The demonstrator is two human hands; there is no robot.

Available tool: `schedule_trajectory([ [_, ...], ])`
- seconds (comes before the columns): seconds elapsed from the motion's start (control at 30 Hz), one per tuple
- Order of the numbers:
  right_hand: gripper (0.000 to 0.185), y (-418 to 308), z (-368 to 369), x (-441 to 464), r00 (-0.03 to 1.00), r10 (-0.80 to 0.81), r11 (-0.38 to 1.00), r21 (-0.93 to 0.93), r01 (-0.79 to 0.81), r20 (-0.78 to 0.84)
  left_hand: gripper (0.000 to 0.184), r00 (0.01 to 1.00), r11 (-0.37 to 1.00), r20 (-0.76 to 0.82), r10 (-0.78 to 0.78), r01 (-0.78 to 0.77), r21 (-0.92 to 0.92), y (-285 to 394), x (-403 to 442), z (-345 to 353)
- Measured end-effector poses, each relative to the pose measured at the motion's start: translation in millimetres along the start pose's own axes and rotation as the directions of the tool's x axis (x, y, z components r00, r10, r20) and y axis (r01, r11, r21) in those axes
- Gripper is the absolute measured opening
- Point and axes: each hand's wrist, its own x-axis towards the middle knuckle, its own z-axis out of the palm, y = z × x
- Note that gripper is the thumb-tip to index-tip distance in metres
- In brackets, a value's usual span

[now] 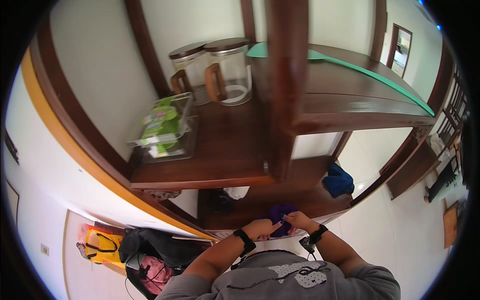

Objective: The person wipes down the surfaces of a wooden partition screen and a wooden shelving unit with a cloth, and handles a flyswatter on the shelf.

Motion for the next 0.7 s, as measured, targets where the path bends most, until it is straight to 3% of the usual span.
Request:
schedule_trajectory([
  [0.27,0.043,40,-69,-25,1.000,0.004,0.997,0.072,-0.004,-0.005,0.083,0.998,0.996,0.052,-0.031,0.027,0.086,80,24,8],
  [0.43,0.043,43,-125,-47,0.997,0.064,0.998,-0.023,-0.065,-0.052,0.089,0.997,0.987,0.030,-0.066,0.061,0.152,136,34,16],
  [0.57,0.044,56,-155,-49,0.988,0.134,0.991,0.029,-0.133,-0.073,0.095,0.921,0.924,0.172,-0.348,0.306,0.231,180,53,11],
  [0.7,0.042,73,-167,-46,0.988,0.144,0.987,0.081,-0.139,-0.059,0.093,0.929,0.934,0.201,-0.309,0.258,0.246,193,72,19],
])
